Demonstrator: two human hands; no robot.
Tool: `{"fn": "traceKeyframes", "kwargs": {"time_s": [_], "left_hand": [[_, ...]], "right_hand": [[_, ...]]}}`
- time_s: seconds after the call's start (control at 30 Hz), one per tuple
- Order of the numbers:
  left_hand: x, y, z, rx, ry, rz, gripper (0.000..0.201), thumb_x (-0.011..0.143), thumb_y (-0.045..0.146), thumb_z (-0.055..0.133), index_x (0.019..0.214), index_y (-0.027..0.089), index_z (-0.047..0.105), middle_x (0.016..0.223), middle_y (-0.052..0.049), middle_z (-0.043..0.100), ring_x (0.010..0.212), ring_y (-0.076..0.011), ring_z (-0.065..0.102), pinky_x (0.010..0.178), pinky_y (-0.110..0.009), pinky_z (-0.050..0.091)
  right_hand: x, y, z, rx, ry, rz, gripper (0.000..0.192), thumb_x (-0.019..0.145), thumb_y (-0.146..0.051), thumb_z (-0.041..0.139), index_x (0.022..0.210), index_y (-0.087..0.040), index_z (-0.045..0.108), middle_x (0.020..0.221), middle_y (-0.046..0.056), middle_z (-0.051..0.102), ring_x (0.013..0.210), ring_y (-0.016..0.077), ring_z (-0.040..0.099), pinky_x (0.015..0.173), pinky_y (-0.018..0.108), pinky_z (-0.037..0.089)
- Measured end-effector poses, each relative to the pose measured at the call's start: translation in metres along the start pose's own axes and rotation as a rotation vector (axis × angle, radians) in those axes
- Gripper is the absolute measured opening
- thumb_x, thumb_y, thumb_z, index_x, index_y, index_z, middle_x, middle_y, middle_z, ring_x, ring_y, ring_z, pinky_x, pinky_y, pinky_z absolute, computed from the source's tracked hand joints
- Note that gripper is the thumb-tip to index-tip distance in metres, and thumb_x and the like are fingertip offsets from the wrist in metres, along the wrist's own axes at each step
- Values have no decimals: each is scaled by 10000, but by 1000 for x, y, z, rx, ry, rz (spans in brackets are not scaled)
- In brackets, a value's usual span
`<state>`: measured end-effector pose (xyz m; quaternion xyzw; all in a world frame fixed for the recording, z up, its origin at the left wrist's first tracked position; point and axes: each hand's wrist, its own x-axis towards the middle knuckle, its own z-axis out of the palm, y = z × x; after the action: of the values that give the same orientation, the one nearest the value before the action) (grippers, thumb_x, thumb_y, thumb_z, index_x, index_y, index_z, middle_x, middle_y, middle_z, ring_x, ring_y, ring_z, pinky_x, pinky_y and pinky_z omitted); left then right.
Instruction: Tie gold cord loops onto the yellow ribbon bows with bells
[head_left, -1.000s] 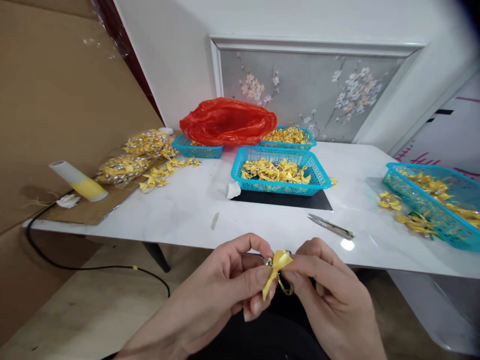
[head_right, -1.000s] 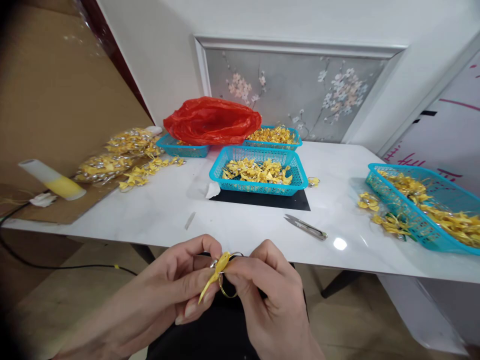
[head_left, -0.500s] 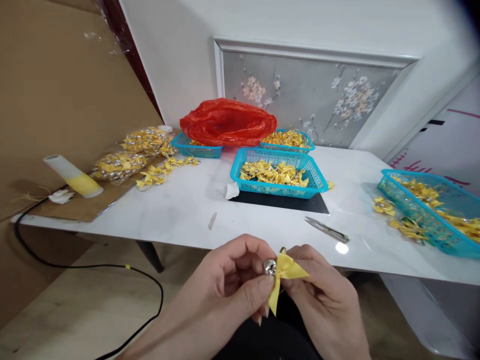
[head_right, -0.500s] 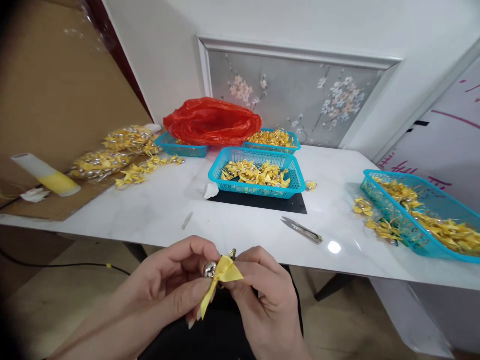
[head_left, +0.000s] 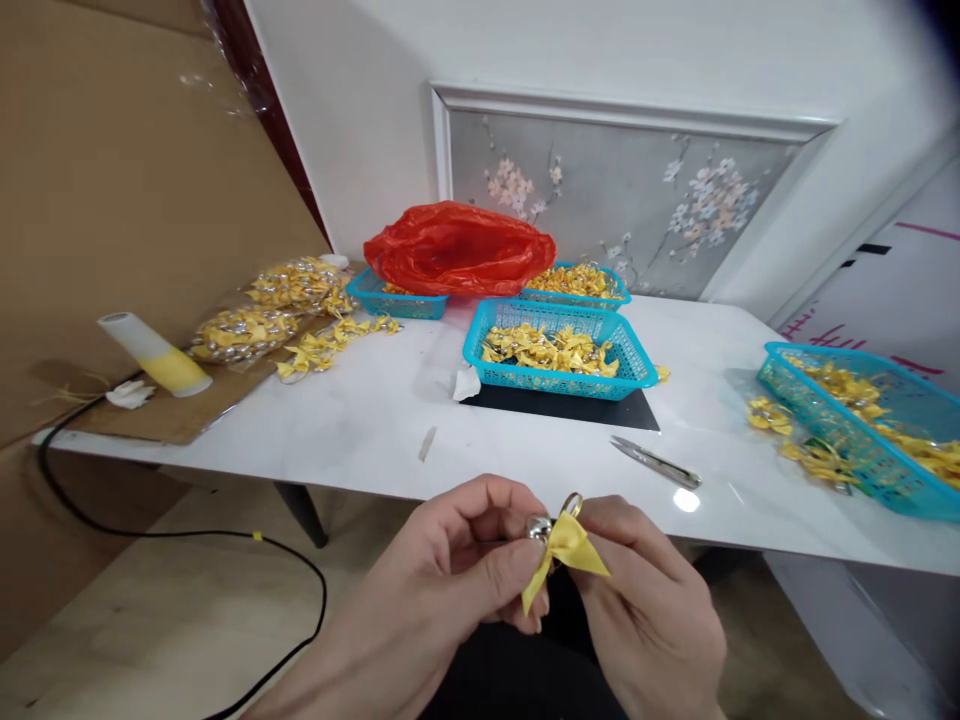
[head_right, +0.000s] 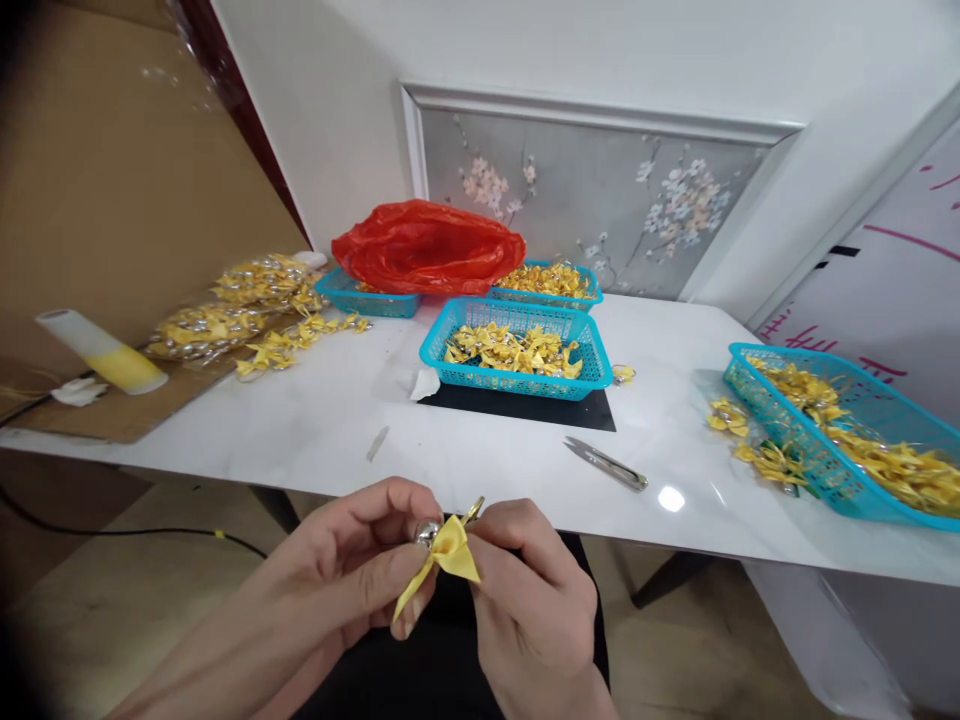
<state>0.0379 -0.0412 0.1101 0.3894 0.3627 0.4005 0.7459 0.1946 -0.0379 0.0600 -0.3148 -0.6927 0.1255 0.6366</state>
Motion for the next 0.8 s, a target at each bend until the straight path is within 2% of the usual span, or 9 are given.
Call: {"fn": "traceKeyframes", "kwargs": {"time_s": [0.2, 0.43, 0.8], "left_hand": [[3, 0, -3, -105, -19, -58, 86, 851, 198, 750, 865, 142, 686, 701, 15, 615, 586, -55, 536, 567, -133, 447], [4, -2, -6, -235, -37, -106, 88, 823, 156, 775, 866, 143, 699, 667, 7, 640, 548, -52, 561, 552, -124, 475], [6, -2, -7, -262, -42, -117, 69, 835, 133, 760, 874, 136, 704, 671, 0, 654, 548, -46, 571, 559, -121, 501]], "right_hand": [[2, -1, 1, -11, 4, -19, 394, 805, 87, 540, 925, -231, 740, 712, 22, 608, 630, 153, 597, 566, 280, 558], [3, 0, 1, -13, 14, -30, 406, 808, 86, 502, 933, -223, 734, 678, 9, 549, 599, 145, 560, 536, 276, 546], [-2, 3, 4, 9, -29, 7, 386, 831, 75, 487, 954, -206, 721, 703, 9, 498, 607, 136, 530, 529, 261, 530]]}}
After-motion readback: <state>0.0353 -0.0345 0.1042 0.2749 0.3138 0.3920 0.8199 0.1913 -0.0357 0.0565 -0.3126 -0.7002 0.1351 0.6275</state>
